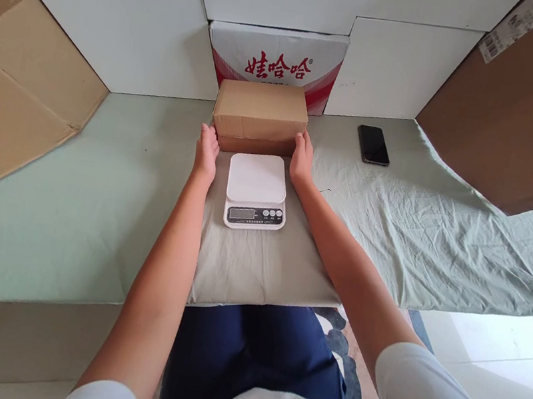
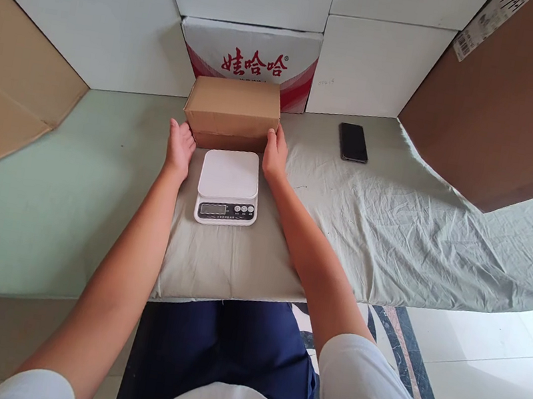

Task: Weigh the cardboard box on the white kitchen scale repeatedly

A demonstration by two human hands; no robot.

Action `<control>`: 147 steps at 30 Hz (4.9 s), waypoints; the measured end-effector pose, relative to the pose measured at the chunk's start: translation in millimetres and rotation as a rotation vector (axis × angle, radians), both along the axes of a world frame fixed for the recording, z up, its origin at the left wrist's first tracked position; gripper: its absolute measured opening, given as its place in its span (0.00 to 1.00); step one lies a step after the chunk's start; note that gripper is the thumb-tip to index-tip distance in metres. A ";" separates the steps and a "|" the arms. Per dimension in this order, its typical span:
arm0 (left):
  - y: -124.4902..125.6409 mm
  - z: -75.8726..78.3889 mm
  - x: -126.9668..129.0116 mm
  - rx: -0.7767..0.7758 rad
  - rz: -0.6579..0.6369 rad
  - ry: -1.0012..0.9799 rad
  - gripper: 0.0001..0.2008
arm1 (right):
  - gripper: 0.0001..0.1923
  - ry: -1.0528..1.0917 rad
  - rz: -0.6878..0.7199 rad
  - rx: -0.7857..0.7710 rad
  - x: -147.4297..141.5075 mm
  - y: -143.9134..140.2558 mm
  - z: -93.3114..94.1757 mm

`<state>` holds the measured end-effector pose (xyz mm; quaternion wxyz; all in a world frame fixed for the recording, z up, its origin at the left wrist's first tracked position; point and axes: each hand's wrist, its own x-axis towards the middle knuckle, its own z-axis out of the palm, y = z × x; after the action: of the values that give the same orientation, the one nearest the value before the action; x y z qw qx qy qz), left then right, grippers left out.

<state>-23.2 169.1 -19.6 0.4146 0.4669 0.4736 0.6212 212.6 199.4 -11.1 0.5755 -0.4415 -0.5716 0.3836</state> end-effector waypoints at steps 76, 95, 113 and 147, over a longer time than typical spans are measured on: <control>-85.1 56.4 21.5 0.213 -0.073 0.076 0.42 | 0.31 0.021 0.010 0.172 21.5 -66.5 41.8; -161.6 33.1 33.6 0.142 -0.101 0.070 0.37 | 0.37 0.017 0.081 0.137 33.2 -147.1 15.7; -163.5 29.8 33.7 0.182 -0.039 0.121 0.37 | 0.34 0.026 0.117 0.129 33.9 -144.3 18.1; -158.5 20.9 21.7 0.191 0.008 0.059 0.41 | 0.41 0.189 0.066 0.094 51.6 -116.6 11.5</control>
<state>-1.6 10.6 1.3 0.3514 0.5205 0.4263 0.6511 264.2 82.7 0.4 0.6340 -0.3568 -0.5465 0.4148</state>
